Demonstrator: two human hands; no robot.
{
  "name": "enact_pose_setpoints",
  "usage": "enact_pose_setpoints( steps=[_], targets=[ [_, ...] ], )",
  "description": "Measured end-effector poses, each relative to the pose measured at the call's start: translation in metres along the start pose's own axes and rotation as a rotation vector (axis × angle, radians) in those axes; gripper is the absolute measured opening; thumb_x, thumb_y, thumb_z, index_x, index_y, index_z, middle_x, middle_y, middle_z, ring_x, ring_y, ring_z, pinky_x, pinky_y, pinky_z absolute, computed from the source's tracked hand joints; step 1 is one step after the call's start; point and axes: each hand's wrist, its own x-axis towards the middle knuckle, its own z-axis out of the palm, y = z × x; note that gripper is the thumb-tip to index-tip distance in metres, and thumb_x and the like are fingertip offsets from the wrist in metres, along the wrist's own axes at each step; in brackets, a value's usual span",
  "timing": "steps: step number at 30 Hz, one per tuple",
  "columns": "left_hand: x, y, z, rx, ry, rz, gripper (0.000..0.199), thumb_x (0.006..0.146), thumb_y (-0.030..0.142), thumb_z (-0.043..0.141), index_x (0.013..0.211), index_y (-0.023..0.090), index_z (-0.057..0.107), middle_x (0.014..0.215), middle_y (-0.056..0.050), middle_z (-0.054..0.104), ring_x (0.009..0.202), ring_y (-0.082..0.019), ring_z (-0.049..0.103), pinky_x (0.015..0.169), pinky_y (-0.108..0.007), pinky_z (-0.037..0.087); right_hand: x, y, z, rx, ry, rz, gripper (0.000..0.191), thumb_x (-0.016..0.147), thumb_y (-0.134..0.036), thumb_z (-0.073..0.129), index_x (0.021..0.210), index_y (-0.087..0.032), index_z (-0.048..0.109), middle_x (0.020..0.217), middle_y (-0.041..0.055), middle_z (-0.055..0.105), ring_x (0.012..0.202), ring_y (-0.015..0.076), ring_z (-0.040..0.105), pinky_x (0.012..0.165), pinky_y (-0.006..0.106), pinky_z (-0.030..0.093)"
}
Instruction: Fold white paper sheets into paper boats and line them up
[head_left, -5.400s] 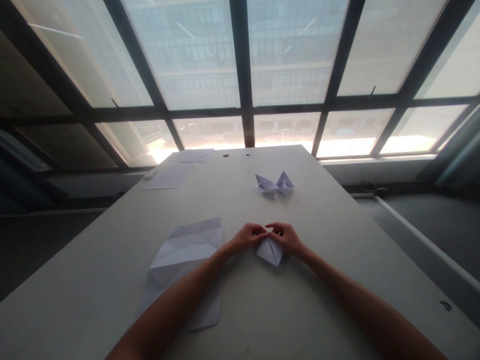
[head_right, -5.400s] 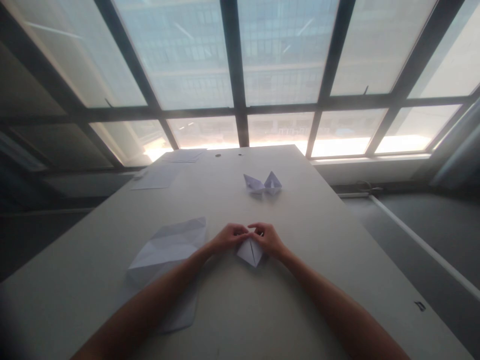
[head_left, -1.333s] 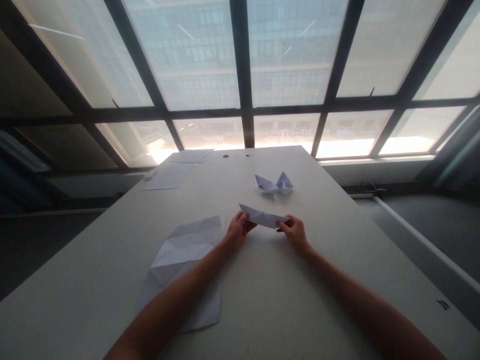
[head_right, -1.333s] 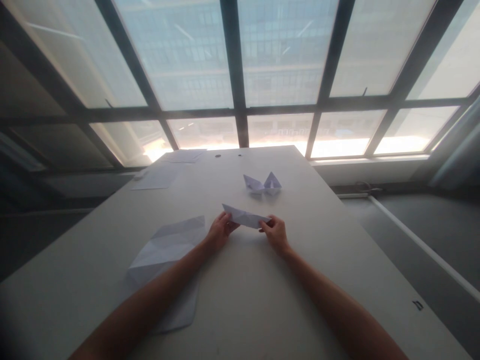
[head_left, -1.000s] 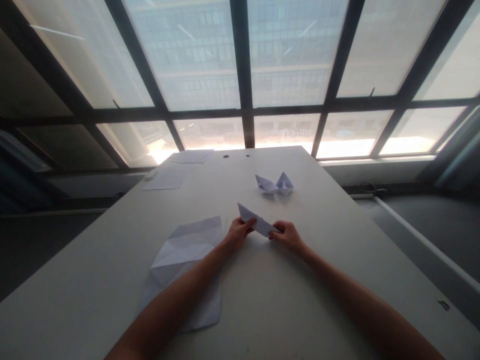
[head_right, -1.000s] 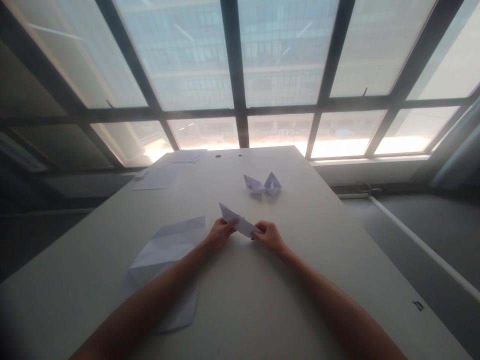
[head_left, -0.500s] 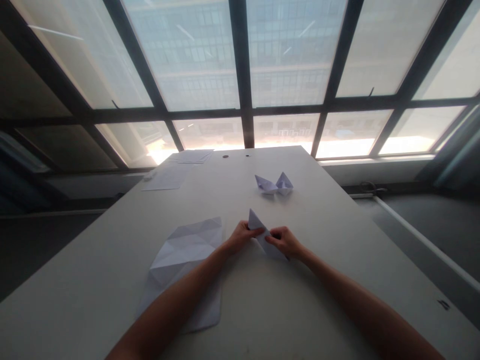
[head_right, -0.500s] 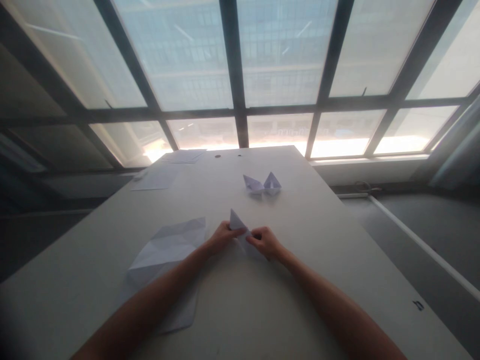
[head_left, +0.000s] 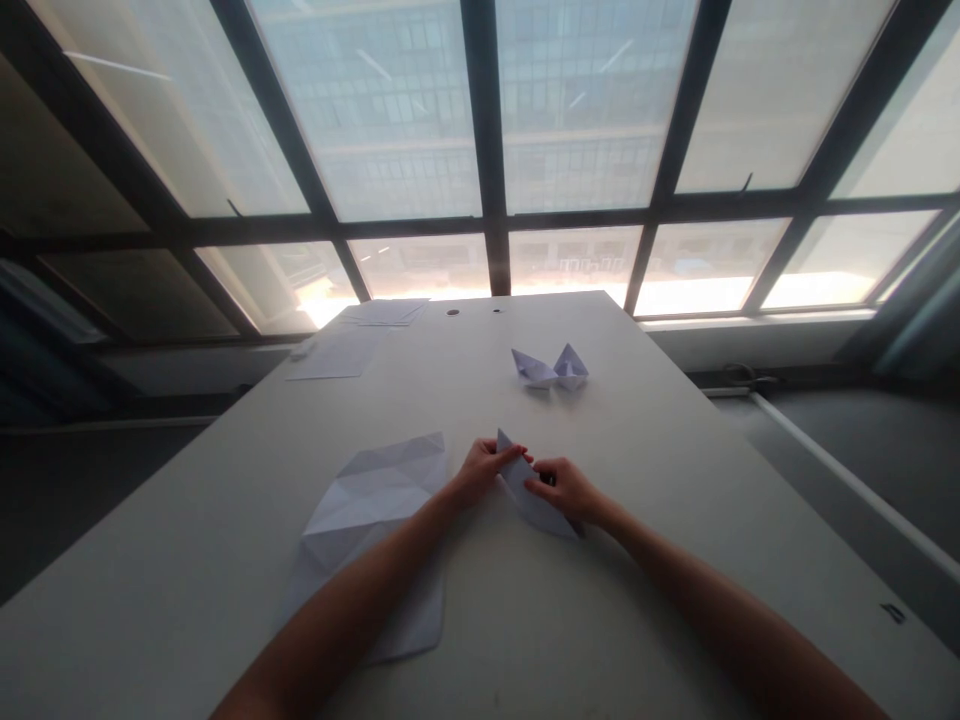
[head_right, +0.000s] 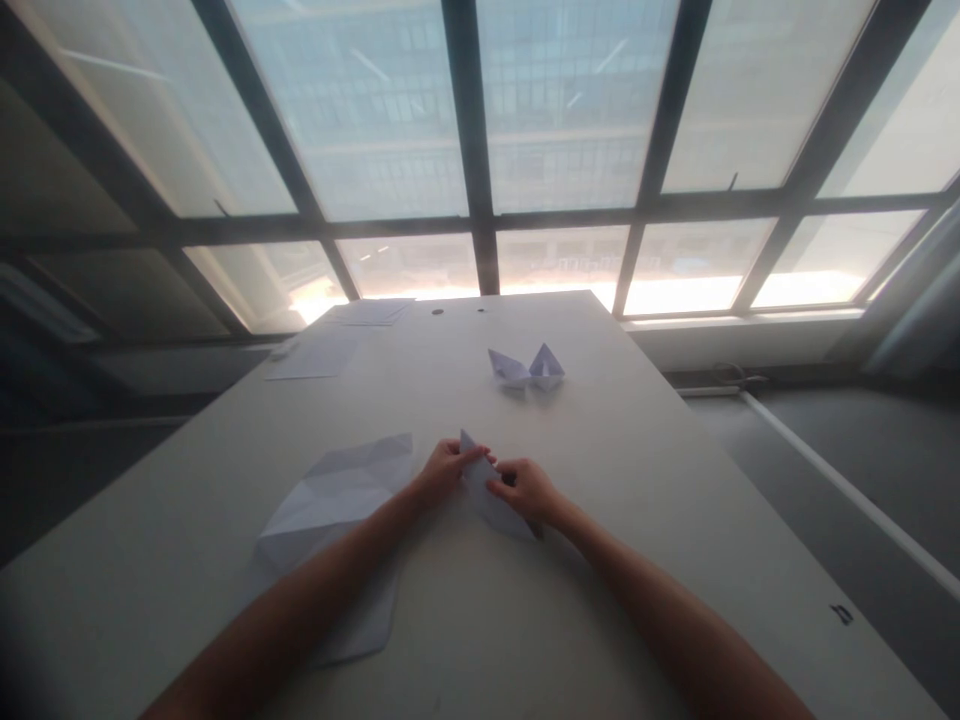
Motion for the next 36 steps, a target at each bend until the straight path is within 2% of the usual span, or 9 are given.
enact_pose_setpoints(
  steps=[5,8,11,16,24,27,30,34,36],
  targets=[
    [0.0,-0.002,-0.002,0.174,-0.064,0.054,0.037,0.07,0.04,0.084,0.091,0.011,0.077,0.084,-0.01,0.076,0.072,-0.019,0.068,0.068,-0.026,0.049,-0.002,-0.002,0.002,0.003,0.064,0.0,0.038,0.087,-0.041,0.053,0.057,-0.018,0.045,0.057,-0.0049,0.036,0.056,0.0099,0.032,0.052,0.024,0.022],
    [0.002,-0.004,-0.003,0.223,-0.082,0.06,0.036,0.066,0.04,0.085,0.087,0.011,0.077,0.079,-0.007,0.074,0.069,-0.017,0.066,0.067,-0.025,0.047,-0.002,-0.001,0.003,-0.027,0.127,-0.009,0.04,0.087,-0.04,0.054,0.056,-0.019,0.042,0.056,-0.0053,0.034,0.056,0.0095,0.031,0.052,0.024,0.021],
    [0.002,-0.006,-0.005,0.229,-0.097,0.032,0.036,0.069,0.044,0.083,0.08,0.01,0.077,0.071,-0.005,0.071,0.061,-0.014,0.062,0.059,-0.023,0.044,-0.001,0.0,0.002,-0.03,0.096,-0.018,0.038,0.087,-0.038,0.053,0.057,-0.019,0.042,0.056,-0.0054,0.035,0.056,0.0095,0.031,0.052,0.024,0.021],
    [0.002,-0.005,-0.004,0.104,0.039,-0.048,0.044,0.072,0.053,0.078,0.079,0.01,0.075,0.061,-0.004,0.067,0.047,-0.01,0.054,0.046,-0.021,0.036,-0.002,0.0,-0.002,0.02,-0.07,-0.049,0.034,0.087,-0.035,0.054,0.059,-0.019,0.04,0.059,-0.0059,0.032,0.056,0.0089,0.029,0.051,0.024,0.021],
    [0.009,-0.004,-0.004,-0.152,0.205,-0.014,0.047,0.067,0.057,0.081,0.076,0.011,0.073,0.066,-0.007,0.069,0.052,-0.011,0.057,0.05,-0.021,0.042,-0.004,-0.003,-0.01,0.089,-0.189,-0.025,0.033,0.083,-0.033,0.057,0.058,-0.019,0.039,0.059,-0.0064,0.028,0.056,0.0082,0.028,0.05,0.023,0.02],
    [0.012,-0.003,-0.008,-0.216,0.269,0.029,0.049,0.063,0.057,0.083,0.078,0.012,0.073,0.067,-0.006,0.068,0.057,-0.012,0.059,0.056,-0.022,0.045,-0.005,-0.002,-0.009,0.132,-0.174,-0.004,0.034,0.082,-0.036,0.057,0.058,-0.019,0.04,0.058,-0.0061,0.03,0.055,0.0083,0.029,0.049,0.023,0.021],
    [0.011,-0.002,-0.009,-0.161,0.18,0.041,0.056,0.066,0.065,0.078,0.081,0.011,0.073,0.072,-0.007,0.069,0.063,-0.014,0.062,0.063,-0.025,0.048,-0.003,-0.002,-0.006,0.194,-0.024,0.05,0.037,0.083,-0.043,0.056,0.058,-0.019,0.043,0.057,-0.0051,0.033,0.054,0.0089,0.031,0.048,0.023,0.022],
    [0.006,-0.001,-0.005,0.229,-0.087,0.049,0.052,0.072,0.063,0.074,0.072,0.01,0.072,0.065,-0.006,0.068,0.06,-0.014,0.061,0.059,-0.023,0.045,0.0,0.001,-0.004,0.232,0.223,0.1,0.042,0.082,-0.051,0.057,0.057,-0.018,0.049,0.056,-0.0033,0.039,0.053,0.0102,0.034,0.047,0.024,0.024],
    [0.003,-0.001,-0.003,0.377,-0.158,0.051,0.047,0.075,0.058,0.073,0.071,0.011,0.072,0.064,-0.006,0.069,0.058,-0.014,0.06,0.057,-0.022,0.043,0.002,0.003,-0.005,0.22,0.304,0.103,0.042,0.082,-0.052,0.057,0.059,-0.017,0.053,0.056,-0.0021,0.043,0.054,0.011,0.037,0.048,0.024,0.026]
  ],
)
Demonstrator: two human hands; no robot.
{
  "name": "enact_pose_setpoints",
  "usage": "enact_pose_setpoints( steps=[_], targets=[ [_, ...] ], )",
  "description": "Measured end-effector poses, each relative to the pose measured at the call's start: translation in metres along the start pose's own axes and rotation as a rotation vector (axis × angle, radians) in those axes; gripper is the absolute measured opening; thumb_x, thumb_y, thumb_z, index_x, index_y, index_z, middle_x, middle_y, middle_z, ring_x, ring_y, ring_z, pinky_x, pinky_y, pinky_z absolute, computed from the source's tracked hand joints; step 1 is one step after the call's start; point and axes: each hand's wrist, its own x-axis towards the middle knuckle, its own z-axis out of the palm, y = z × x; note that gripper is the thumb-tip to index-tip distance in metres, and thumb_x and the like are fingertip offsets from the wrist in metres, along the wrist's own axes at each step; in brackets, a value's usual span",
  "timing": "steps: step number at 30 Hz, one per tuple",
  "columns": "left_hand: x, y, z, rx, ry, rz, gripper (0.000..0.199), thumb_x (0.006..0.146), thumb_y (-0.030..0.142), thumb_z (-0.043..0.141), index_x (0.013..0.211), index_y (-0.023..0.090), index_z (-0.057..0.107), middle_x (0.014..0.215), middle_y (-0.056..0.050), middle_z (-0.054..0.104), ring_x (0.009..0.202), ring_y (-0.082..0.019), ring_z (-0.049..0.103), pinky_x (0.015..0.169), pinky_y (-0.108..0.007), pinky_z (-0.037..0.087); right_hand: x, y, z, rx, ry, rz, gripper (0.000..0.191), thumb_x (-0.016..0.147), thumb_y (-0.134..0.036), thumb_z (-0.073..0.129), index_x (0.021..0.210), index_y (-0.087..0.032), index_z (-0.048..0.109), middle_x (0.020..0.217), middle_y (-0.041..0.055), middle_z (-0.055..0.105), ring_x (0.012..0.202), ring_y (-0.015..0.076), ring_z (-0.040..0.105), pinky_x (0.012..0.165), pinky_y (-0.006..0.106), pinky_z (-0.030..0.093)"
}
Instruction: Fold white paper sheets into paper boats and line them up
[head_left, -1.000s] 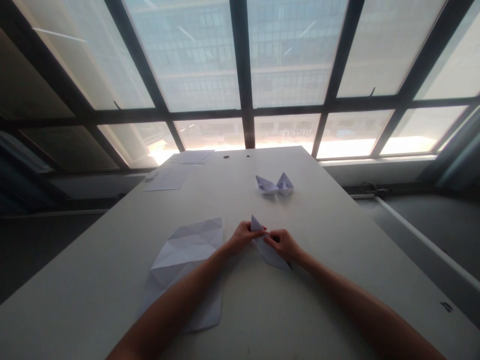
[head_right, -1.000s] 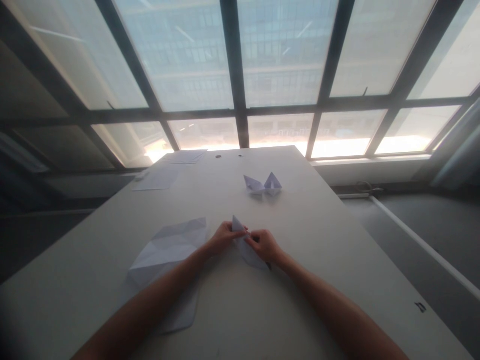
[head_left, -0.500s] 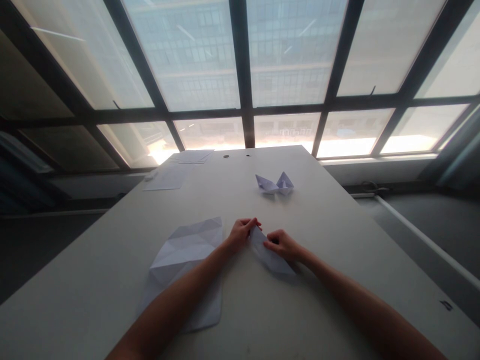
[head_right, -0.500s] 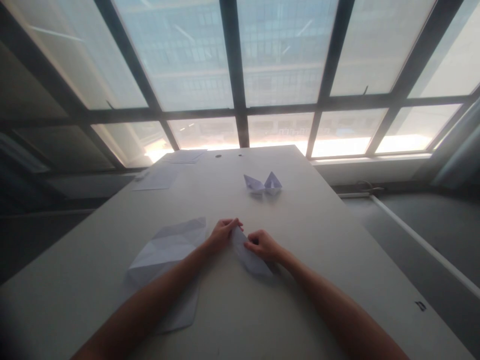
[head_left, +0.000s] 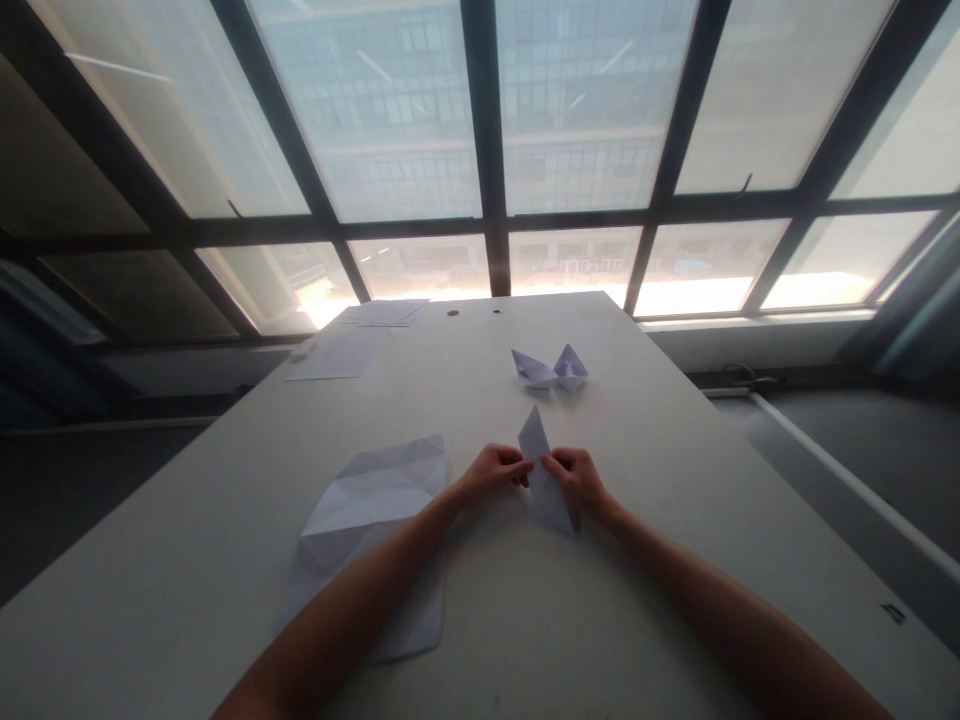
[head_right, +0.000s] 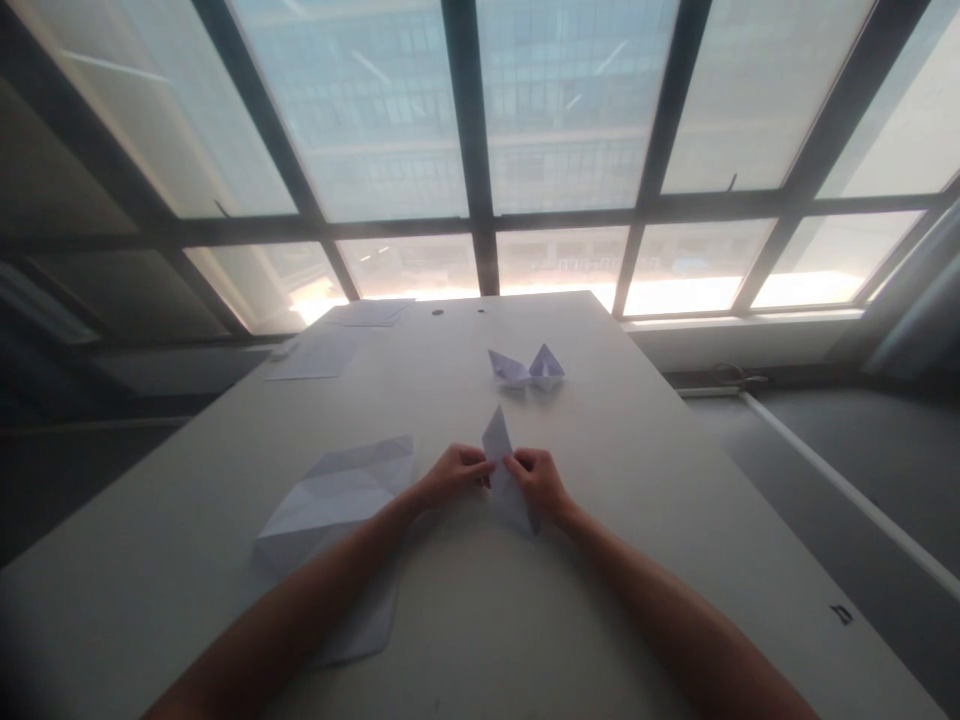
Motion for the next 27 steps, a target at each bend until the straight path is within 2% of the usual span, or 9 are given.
enact_pose_setpoints(
  steps=[3,10,15,21,23,27],
  targets=[
    [-0.0011,0.0018,0.0015,0.045,-0.02,0.006,0.046,0.079,0.057,0.07,0.075,0.011,0.073,0.065,-0.007,0.07,0.058,-0.014,0.061,0.057,-0.022,0.043,0.0017,0.002,-0.0005,-0.018,0.049,-0.015,0.042,0.083,-0.052,0.057,0.06,-0.016,0.054,0.057,-0.0014,0.045,0.054,0.0113,0.038,0.048,0.024,0.027],
    [-0.0012,0.0026,0.0011,0.044,-0.03,0.012,0.046,0.079,0.057,0.069,0.076,0.011,0.072,0.065,-0.005,0.067,0.057,-0.013,0.06,0.056,-0.022,0.043,0.0008,0.0037,0.0018,0.028,-0.046,-0.012,0.045,0.082,-0.056,0.06,0.063,-0.015,0.059,0.058,-0.0008,0.051,0.054,0.0115,0.042,0.049,0.024,0.031],
    [-0.0037,0.0006,0.0023,0.061,0.022,0.015,0.047,0.078,0.057,0.07,0.068,0.011,0.07,0.059,-0.004,0.064,0.053,-0.012,0.056,0.051,-0.021,0.039,0.0017,0.0046,0.0028,-0.005,-0.039,-0.011,0.04,0.08,-0.052,0.064,0.066,-0.014,0.062,0.059,0.0005,0.055,0.057,0.0126,0.047,0.05,0.023,0.034],
    [-0.0016,-0.0024,0.0043,0.049,0.127,0.037,0.042,0.077,0.053,0.072,0.069,0.012,0.074,0.058,-0.004,0.065,0.051,-0.013,0.055,0.05,-0.022,0.039,0.0023,-0.0023,0.0048,0.038,-0.166,-0.003,0.028,0.072,-0.034,0.071,0.09,-0.014,0.065,0.075,0.0027,0.066,0.065,0.0153,0.056,0.055,0.023,0.041],
    [-0.0007,-0.0022,0.0046,0.058,0.129,0.042,0.039,0.075,0.051,0.075,0.074,0.012,0.076,0.063,-0.005,0.068,0.054,-0.014,0.058,0.053,-0.023,0.041,0.0017,-0.0036,0.0045,0.022,-0.174,-0.016,0.026,0.07,-0.029,0.07,0.091,-0.014,0.066,0.075,0.0011,0.065,0.066,0.0144,0.055,0.056,0.022,0.04],
    [-0.0001,-0.0015,0.0046,0.069,0.077,0.062,0.036,0.069,0.043,0.081,0.088,0.012,0.078,0.081,-0.008,0.074,0.071,-0.02,0.065,0.064,-0.026,0.047,0.001,-0.0029,0.0019,-0.045,-0.215,-0.056,0.018,0.073,-0.03,0.068,0.082,-0.014,0.068,0.069,-0.0016,0.06,0.063,0.0127,0.05,0.056,0.022,0.036]
  ],
)
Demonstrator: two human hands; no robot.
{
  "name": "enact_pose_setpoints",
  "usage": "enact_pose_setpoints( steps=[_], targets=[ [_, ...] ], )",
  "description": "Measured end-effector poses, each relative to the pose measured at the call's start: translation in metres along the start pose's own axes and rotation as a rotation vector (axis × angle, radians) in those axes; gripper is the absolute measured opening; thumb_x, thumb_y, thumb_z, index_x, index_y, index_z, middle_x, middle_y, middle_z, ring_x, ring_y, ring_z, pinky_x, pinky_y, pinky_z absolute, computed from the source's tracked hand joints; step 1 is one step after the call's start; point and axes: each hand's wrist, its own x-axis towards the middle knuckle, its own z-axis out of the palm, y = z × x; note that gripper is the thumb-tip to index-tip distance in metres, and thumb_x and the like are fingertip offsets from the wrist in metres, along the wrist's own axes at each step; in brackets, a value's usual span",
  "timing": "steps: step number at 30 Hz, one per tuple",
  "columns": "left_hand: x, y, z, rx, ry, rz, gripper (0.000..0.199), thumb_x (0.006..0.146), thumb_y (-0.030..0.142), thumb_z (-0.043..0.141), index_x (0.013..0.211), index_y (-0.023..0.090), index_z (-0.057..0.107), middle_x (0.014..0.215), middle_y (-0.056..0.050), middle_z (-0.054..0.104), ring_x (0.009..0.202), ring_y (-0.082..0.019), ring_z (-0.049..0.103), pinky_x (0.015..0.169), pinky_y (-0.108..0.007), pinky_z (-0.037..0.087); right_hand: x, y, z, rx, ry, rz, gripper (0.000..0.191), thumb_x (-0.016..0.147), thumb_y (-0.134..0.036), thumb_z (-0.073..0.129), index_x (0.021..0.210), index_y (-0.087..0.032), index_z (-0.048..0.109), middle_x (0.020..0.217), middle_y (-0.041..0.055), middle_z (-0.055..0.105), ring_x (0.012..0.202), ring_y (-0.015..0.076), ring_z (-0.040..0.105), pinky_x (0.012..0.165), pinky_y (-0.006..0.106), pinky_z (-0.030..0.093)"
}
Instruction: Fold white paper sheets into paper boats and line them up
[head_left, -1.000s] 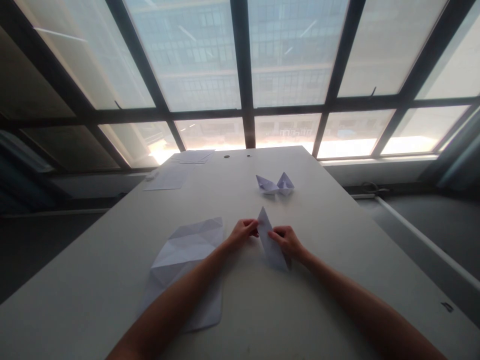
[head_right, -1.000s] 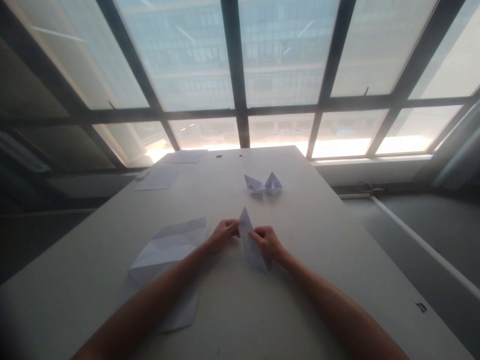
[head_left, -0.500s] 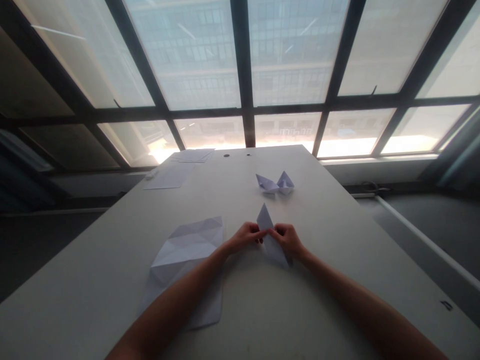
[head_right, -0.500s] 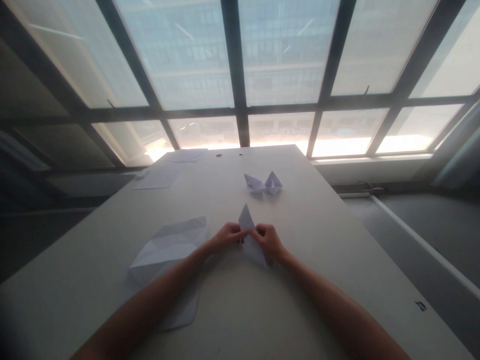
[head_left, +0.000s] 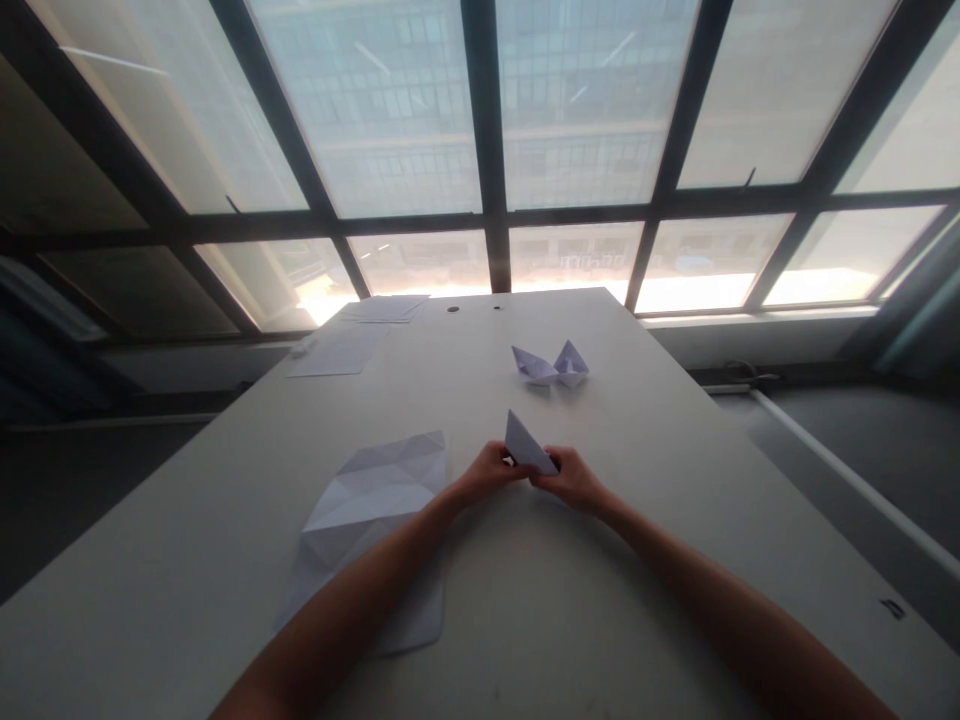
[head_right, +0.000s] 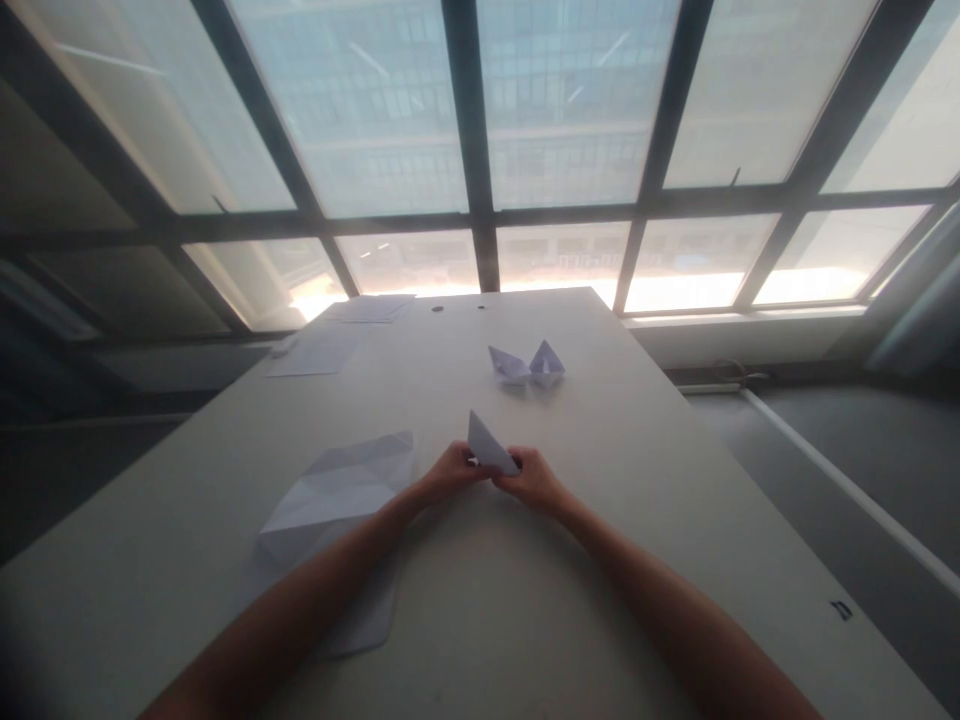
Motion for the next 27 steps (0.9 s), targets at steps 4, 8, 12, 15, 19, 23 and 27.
enact_pose_setpoints(
  steps=[4,8,12,15,19,23,27],
  targets=[
    [-0.001,0.002,-0.001,-0.026,0.002,-0.012,0.034,0.069,0.042,0.081,0.083,0.011,0.078,0.073,-0.006,0.072,0.064,-0.018,0.062,0.061,-0.025,0.044,-0.001,0.002,0.0,-0.028,-0.023,-0.006,0.019,0.076,-0.031,0.065,0.069,-0.014,0.065,0.059,-0.004,0.05,0.057,0.0109,0.043,0.054,0.023,0.031],
    [-0.003,0.009,-0.002,-0.078,0.066,-0.042,0.039,0.07,0.049,0.078,0.067,0.01,0.074,0.055,-0.003,0.062,0.049,-0.011,0.048,0.049,-0.023,0.033,-0.002,0.005,0.001,-0.077,-0.032,0.024,0.025,0.077,-0.035,0.063,0.061,-0.015,0.061,0.054,-0.005,0.044,0.053,0.0098,0.038,0.051,0.023,0.026],
    [-0.004,0.012,-0.003,-0.146,0.133,-0.058,0.042,0.069,0.051,0.078,0.055,0.013,0.066,0.048,0.0,0.053,0.047,-0.009,0.041,0.047,-0.023,0.028,-0.001,0.006,0.001,-0.102,-0.031,0.071,0.033,0.078,-0.04,0.063,0.057,-0.015,0.058,0.051,-0.0049,0.042,0.051,0.0095,0.037,0.049,0.024,0.024],
    [-0.003,0.01,-0.004,-0.203,0.183,-0.076,0.048,0.07,0.053,0.077,0.047,0.015,0.058,0.045,0.002,0.048,0.045,-0.008,0.037,0.047,-0.023,0.026,0.0,0.006,0.0,-0.068,-0.022,0.095,0.039,0.079,-0.045,0.062,0.056,-0.015,0.058,0.049,-0.0035,0.046,0.048,0.0101,0.04,0.048,0.023,0.027],
    [0.001,0.005,-0.005,-0.338,0.277,-0.114,0.046,0.067,0.053,0.08,0.052,0.016,0.058,0.047,0.002,0.049,0.045,-0.008,0.038,0.046,-0.023,0.026,0.001,0.003,-0.002,-0.02,0.026,0.119,0.04,0.079,-0.049,0.063,0.058,-0.014,0.063,0.051,-0.0001,0.056,0.049,0.0119,0.048,0.05,0.023,0.034],
    [0.005,0.003,-0.006,-0.521,0.357,-0.122,0.045,0.059,0.052,0.086,0.06,0.015,0.062,0.052,0.003,0.051,0.047,-0.007,0.041,0.048,-0.023,0.03,0.003,0.001,-0.006,0.068,0.11,0.112,0.046,0.081,-0.055,0.06,0.062,-0.013,0.067,0.051,0.0007,0.057,0.047,0.0112,0.047,0.048,0.023,0.034],
    [0.006,0.003,-0.007,-0.582,0.381,-0.129,0.045,0.058,0.05,0.087,0.062,0.014,0.061,0.052,0.004,0.049,0.048,-0.006,0.039,0.048,-0.022,0.031,0.004,0.005,-0.006,0.156,0.183,0.09,0.055,0.082,-0.063,0.056,0.063,-0.013,0.067,0.051,0.0018,0.057,0.046,0.0108,0.045,0.047,0.023,0.034]
  ],
)
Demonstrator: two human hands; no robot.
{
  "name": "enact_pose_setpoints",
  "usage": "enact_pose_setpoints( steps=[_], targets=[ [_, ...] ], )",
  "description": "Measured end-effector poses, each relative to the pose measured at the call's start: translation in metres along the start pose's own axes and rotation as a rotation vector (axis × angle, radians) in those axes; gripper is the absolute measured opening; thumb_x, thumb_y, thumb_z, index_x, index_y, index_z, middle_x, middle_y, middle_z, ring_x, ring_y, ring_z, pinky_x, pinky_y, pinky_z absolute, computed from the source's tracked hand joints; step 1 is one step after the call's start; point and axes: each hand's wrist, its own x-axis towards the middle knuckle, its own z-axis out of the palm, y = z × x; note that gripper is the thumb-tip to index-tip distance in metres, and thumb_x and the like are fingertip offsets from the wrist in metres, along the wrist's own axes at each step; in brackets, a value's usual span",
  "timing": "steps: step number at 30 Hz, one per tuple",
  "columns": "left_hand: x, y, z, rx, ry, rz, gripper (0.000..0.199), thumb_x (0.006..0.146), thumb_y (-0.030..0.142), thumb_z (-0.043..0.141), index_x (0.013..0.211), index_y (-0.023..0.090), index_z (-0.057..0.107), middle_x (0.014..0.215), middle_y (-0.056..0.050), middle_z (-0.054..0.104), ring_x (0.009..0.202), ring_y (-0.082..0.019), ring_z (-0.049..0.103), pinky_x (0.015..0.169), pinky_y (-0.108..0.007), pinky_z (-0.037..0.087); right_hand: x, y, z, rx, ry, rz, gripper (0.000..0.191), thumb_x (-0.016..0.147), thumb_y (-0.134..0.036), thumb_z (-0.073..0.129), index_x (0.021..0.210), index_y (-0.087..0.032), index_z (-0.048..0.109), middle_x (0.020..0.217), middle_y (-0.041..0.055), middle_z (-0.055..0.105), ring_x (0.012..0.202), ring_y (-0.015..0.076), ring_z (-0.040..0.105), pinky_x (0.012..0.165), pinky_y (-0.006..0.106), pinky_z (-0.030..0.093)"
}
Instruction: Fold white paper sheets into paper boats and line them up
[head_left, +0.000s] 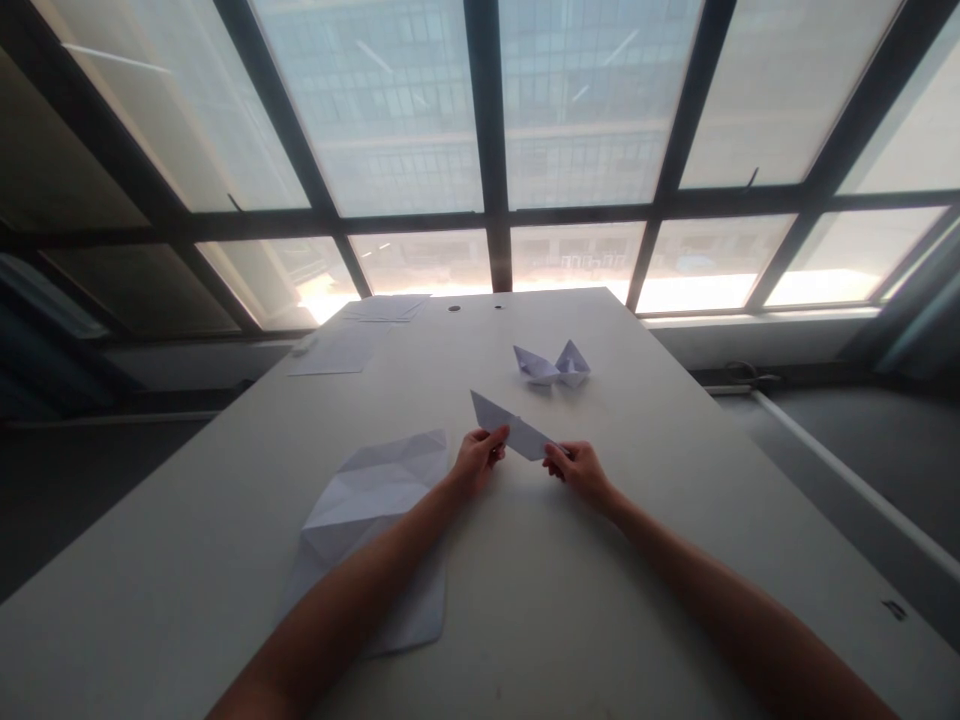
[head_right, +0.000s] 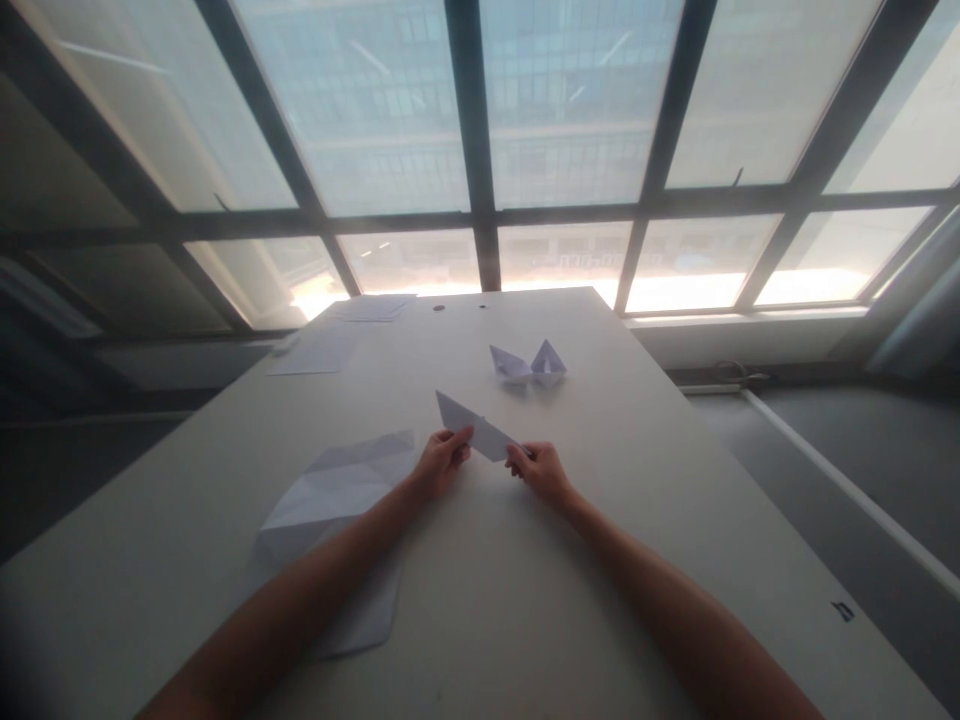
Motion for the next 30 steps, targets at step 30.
enact_pose_setpoints(
  steps=[30],
  targets=[
    [-0.012,-0.005,-0.005,0.591,-0.438,0.014,0.049,0.075,0.057,0.072,0.067,0.009,0.067,0.055,0.0,0.053,0.049,-0.009,0.045,0.047,-0.021,0.031,-0.006,-0.001,-0.007,-0.203,-0.305,-0.105,0.044,0.09,-0.051,0.054,0.065,-0.015,0.059,0.059,-0.0026,0.046,0.057,0.0106,0.038,0.05,0.023,0.027]
  ],
)
